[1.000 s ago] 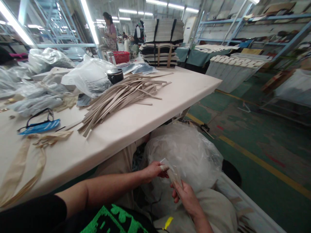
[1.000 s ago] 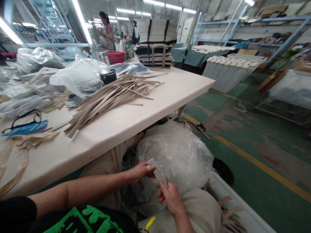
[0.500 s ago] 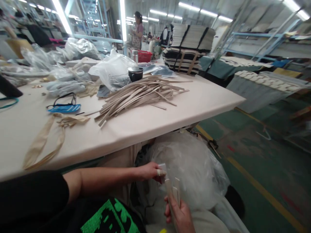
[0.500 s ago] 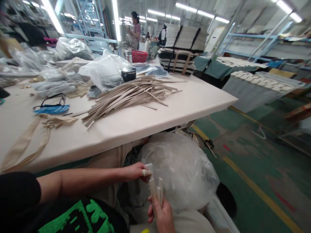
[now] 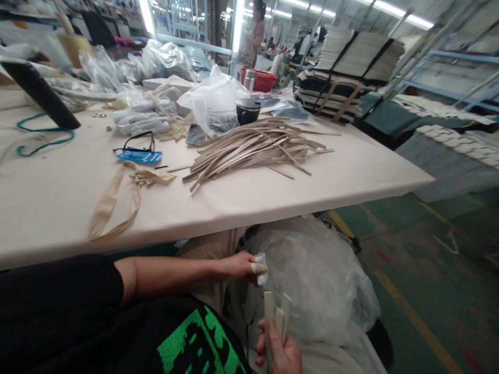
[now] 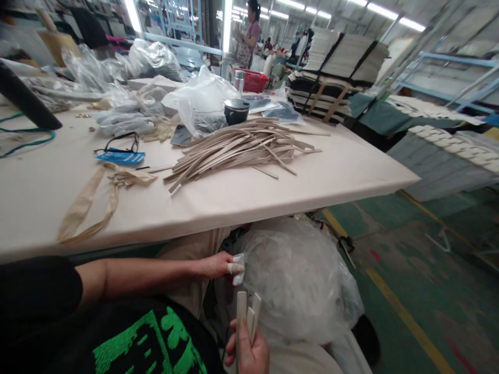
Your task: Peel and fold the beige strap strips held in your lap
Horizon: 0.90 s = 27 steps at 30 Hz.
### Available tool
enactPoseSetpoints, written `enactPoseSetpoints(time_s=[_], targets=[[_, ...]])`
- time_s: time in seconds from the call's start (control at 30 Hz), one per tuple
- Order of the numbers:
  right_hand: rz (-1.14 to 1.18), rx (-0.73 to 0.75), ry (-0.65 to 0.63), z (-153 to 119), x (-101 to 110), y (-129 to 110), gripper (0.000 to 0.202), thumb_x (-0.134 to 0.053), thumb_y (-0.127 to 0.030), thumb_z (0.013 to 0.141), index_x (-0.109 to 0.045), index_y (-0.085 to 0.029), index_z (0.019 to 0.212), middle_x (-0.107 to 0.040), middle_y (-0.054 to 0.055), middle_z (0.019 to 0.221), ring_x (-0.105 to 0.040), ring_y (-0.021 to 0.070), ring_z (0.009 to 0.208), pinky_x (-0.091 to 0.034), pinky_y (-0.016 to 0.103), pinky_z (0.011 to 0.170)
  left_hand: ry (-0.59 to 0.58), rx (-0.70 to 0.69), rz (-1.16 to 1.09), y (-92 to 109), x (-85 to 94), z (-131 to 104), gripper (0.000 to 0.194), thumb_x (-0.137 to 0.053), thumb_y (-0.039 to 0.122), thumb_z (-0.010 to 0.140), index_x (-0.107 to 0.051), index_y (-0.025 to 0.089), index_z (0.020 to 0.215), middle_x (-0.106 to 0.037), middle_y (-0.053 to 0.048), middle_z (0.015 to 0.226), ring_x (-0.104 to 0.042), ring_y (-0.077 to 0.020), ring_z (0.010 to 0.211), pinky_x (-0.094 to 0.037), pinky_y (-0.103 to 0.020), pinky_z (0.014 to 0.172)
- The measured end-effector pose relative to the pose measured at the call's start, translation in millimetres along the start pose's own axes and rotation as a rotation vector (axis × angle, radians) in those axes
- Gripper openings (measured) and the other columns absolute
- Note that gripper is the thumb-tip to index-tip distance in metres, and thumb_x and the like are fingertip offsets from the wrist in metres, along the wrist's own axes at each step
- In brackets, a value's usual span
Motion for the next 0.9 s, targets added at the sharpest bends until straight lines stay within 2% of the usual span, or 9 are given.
enactPoseSetpoints(time_s=[0.13, 0.3, 0.5, 0.7, 0.9], targets=[[-0.024, 0.043, 0.075, 0, 1, -12, 0.053, -0.054, -0.072, 0.068, -0.063, -0.021, 0.075, -0.052, -0.004, 0.046, -0.046, 0.0096, 0.036, -0.035, 0.02, 0.039, -0.01, -0.008, -0.034, 1, -3.2, 2, 0.056, -0.064, 0.065, 0.062, -0.065, 0.01, 0.066, -0.06, -0.004, 0.065, -0.053, -0.0123, 0.06, -0.042, -0.024, 0.064], [-0.089, 0.054, 0.112, 2, 4, -13, 0.052, -0.051, -0.071, 0.071, -0.063, -0.021, 0.079, -0.054, -0.004, 0.048, -0.048, 0.0111, 0.039, -0.037, 0.022, 0.042, -0.007, -0.023, -0.057, 0, -3.5, 2, 0.055, -0.067, 0.065, 0.057, -0.064, 0.011, 0.064, -0.06, -0.003, 0.063, -0.053, -0.0133, 0.059, -0.043, -0.026, 0.065], [-0.193, 0.045, 0.037, 13, 5, 1, 0.055, -0.046, -0.072, 0.074, -0.063, -0.02, 0.084, -0.056, -0.002, 0.051, -0.052, 0.0133, 0.042, -0.041, 0.024, 0.046, 0.019, -0.016, -0.047, -4, -2.5, 7, 0.056, -0.067, 0.066, 0.056, -0.064, 0.011, 0.063, -0.06, -0.004, 0.062, -0.054, -0.0137, 0.058, -0.044, -0.027, 0.065], [-0.201, 0.019, 0.012, 16, 1, 6, 0.058, -0.044, -0.073, 0.074, -0.062, -0.019, 0.084, -0.057, -0.002, 0.053, -0.053, 0.0136, 0.043, -0.041, 0.024, 0.047, 0.056, -0.018, -0.032, -3, -2.8, 9, 0.057, -0.066, 0.066, 0.056, -0.063, 0.01, 0.063, -0.058, -0.003, 0.061, -0.053, -0.0128, 0.057, -0.043, -0.027, 0.064], [-0.145, 0.002, -0.009, 19, -5, 8, 0.056, -0.045, -0.072, 0.075, -0.062, -0.018, 0.084, -0.057, -0.002, 0.052, -0.052, 0.013, 0.043, -0.04, 0.024, 0.045, 0.024, -0.023, -0.002, -2, -6.9, 6, 0.055, -0.069, 0.062, 0.055, -0.064, 0.009, 0.066, -0.058, -0.003, 0.062, -0.053, -0.0126, 0.06, -0.041, -0.026, 0.063]])
Point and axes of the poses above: each hand's wrist, its own z-axis towards the middle knuckle, its own x-axis out of the back of the hand, y = z × x, the point moved 10 cm from there along z, towards the middle knuckle
